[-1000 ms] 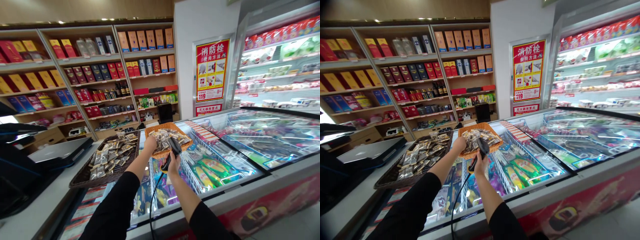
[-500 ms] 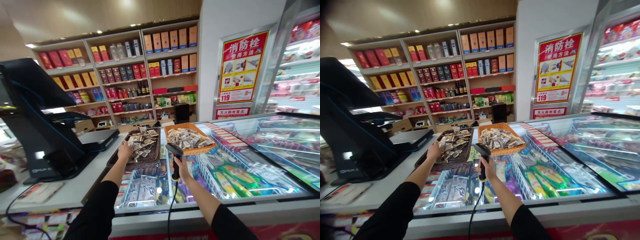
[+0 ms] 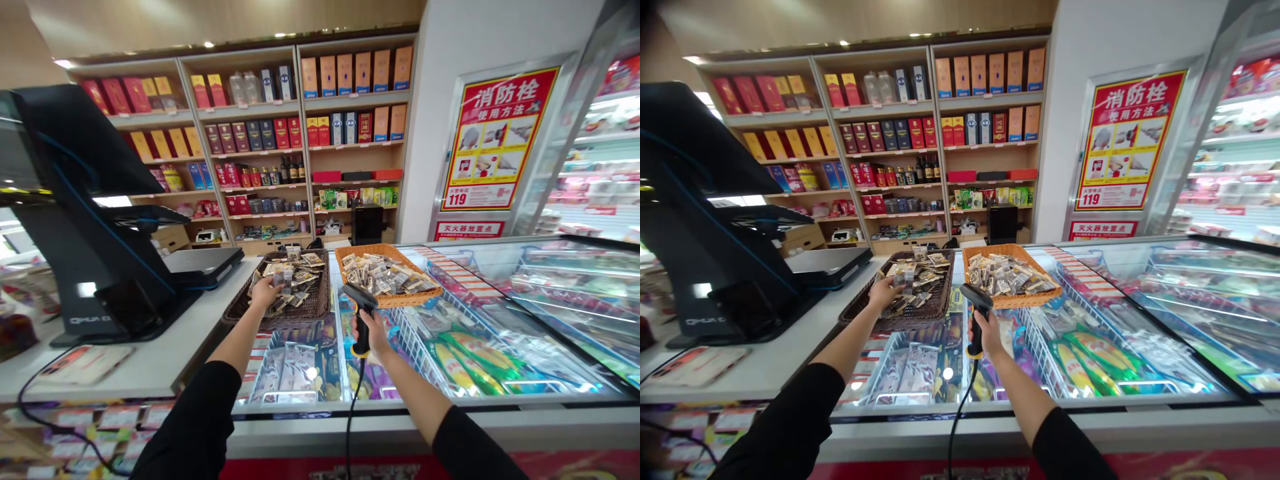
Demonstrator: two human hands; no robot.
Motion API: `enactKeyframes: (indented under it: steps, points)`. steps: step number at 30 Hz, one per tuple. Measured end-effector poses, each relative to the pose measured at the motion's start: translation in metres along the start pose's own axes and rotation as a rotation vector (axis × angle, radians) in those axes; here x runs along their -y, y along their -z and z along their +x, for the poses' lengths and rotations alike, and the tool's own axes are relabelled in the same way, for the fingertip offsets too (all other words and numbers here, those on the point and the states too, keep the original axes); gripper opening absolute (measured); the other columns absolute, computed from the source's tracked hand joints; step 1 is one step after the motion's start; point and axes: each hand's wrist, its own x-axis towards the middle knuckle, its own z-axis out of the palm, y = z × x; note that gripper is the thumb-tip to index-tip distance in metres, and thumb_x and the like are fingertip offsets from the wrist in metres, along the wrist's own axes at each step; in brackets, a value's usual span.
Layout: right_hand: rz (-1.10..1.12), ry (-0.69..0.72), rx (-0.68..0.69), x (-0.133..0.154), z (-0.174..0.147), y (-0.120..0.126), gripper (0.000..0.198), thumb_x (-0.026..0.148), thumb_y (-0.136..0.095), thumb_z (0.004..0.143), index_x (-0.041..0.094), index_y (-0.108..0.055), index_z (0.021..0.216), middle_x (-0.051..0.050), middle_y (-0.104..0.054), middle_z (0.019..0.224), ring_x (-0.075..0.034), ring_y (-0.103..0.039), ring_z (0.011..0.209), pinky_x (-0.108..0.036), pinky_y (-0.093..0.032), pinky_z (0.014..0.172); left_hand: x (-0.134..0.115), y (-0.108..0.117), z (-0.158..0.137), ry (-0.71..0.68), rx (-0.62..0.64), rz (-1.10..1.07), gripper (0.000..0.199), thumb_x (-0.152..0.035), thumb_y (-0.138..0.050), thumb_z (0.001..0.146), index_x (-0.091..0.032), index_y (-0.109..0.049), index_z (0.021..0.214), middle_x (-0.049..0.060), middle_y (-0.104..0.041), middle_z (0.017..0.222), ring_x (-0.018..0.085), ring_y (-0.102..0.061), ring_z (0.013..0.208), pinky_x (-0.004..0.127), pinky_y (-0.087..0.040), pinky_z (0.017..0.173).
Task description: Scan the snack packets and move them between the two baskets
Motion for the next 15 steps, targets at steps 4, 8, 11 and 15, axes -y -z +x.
enactKeyframes:
  steps: [4, 8, 11, 15]
  points:
    - [-0.119, 0.073, -0.034, 0.001, -0.001, -0.002, 0.04, 0.054, -0.067, 0.072, 0.019, -0.052, 0.083, 0.005, -0.053, 0.051, -0.01, -0.046, 0.034, -0.022, -0.035, 0.033, -0.047, -0.029, -0.012, -0.09, 0.08, -0.218, 0.027, -0.042, -0.072, 0.061, -0.019, -0.061, 0.054, -0.002, -0.052, 0.047, 0.018, -0.055, 0.058, 0.025, -0.041, 0.058]
    - [-0.228, 0.136, -0.015, 0.008, -0.004, -0.002, 0.04, 0.054, -0.064, 0.075, 0.018, -0.054, 0.089, 0.006, -0.051, 0.05, -0.01, -0.045, 0.034, -0.022, -0.035, 0.033, -0.079, -0.076, -0.021, -0.114, 0.16, -0.448, 0.027, -0.043, -0.066, 0.067, -0.017, -0.064, 0.059, -0.002, -0.058, 0.054, 0.016, -0.057, 0.061, 0.025, -0.044, 0.062]
    - [-0.292, 0.155, 0.011, 0.013, -0.008, -0.001, 0.036, 0.052, -0.061, 0.077, 0.018, -0.053, 0.086, 0.006, -0.049, 0.05, -0.01, -0.044, 0.035, -0.022, -0.036, 0.034, -0.081, -0.098, -0.024, -0.075, 0.134, -0.565, 0.03, -0.045, -0.066, 0.068, -0.016, -0.066, 0.065, 0.001, -0.064, 0.062, 0.018, -0.061, 0.07, 0.027, -0.048, 0.068]
    - [-0.399, 0.15, 0.075, 0.017, -0.012, -0.001, 0.03, 0.048, -0.057, 0.081, 0.019, -0.052, 0.081, 0.006, -0.049, 0.05, -0.01, -0.044, 0.035, -0.023, -0.036, 0.035, -0.074, -0.101, -0.026, -0.027, 0.155, -0.696, 0.036, -0.048, -0.072, 0.063, -0.015, -0.07, 0.074, 0.004, -0.069, 0.069, 0.022, -0.065, 0.078, 0.031, -0.051, 0.073]
